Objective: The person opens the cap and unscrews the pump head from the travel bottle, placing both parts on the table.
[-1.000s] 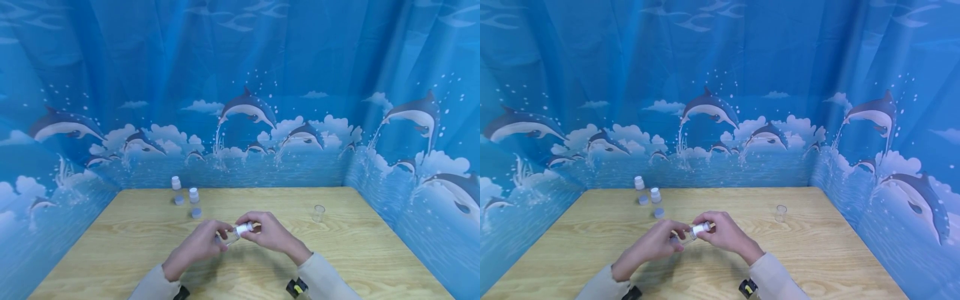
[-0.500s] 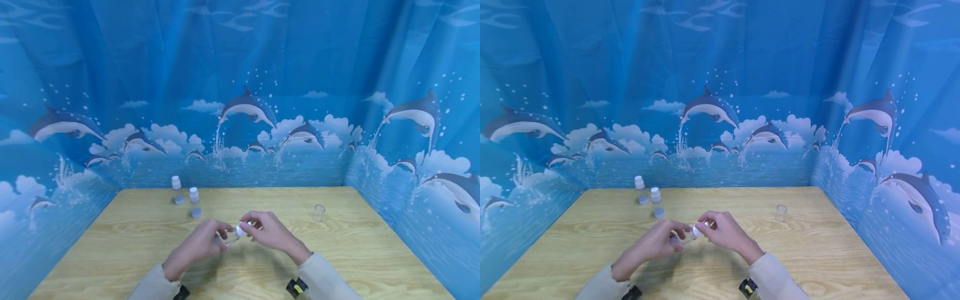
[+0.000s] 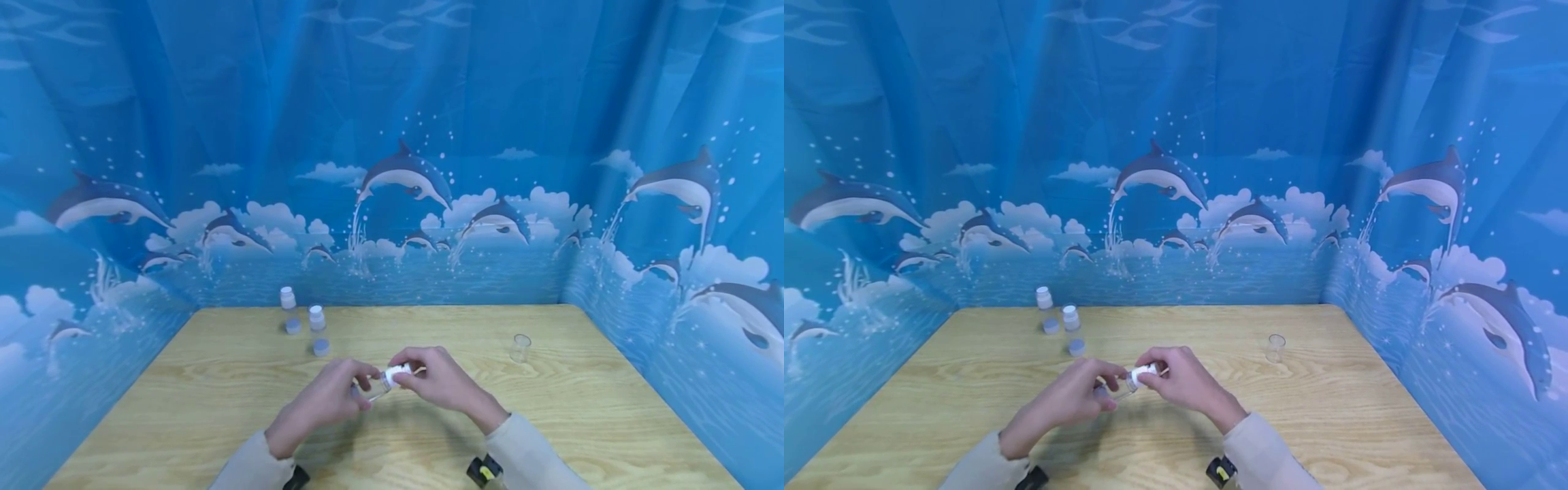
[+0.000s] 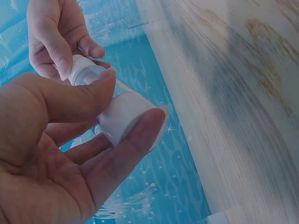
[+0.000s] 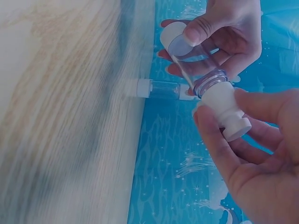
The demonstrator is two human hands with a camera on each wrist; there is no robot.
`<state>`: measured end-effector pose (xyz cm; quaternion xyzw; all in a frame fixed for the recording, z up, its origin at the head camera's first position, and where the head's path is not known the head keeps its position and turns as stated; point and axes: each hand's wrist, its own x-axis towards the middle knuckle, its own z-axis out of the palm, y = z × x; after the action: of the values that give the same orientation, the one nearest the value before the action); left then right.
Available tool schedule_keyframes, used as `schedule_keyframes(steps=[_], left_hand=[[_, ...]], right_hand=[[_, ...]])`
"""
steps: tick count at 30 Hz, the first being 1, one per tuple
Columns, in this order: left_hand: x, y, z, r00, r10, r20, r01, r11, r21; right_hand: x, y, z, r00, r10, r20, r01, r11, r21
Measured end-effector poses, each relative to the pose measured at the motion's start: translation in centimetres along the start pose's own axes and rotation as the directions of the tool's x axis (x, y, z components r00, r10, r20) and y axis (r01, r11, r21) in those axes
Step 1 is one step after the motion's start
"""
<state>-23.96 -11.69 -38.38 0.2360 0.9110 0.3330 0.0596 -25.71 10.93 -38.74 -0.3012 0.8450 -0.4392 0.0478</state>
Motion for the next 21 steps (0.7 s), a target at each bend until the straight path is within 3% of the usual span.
schedule_keyframes(steps=[21], left_hand=[[0.14, 0.02, -0.06, 0.999, -0.033, 0.008, 0.033, 0.999, 0.006]], right_hand=[[-0.07, 0.02, -0.04, 0.999, -0.051, -0.014, 0.051, 0.999, 0.015]])
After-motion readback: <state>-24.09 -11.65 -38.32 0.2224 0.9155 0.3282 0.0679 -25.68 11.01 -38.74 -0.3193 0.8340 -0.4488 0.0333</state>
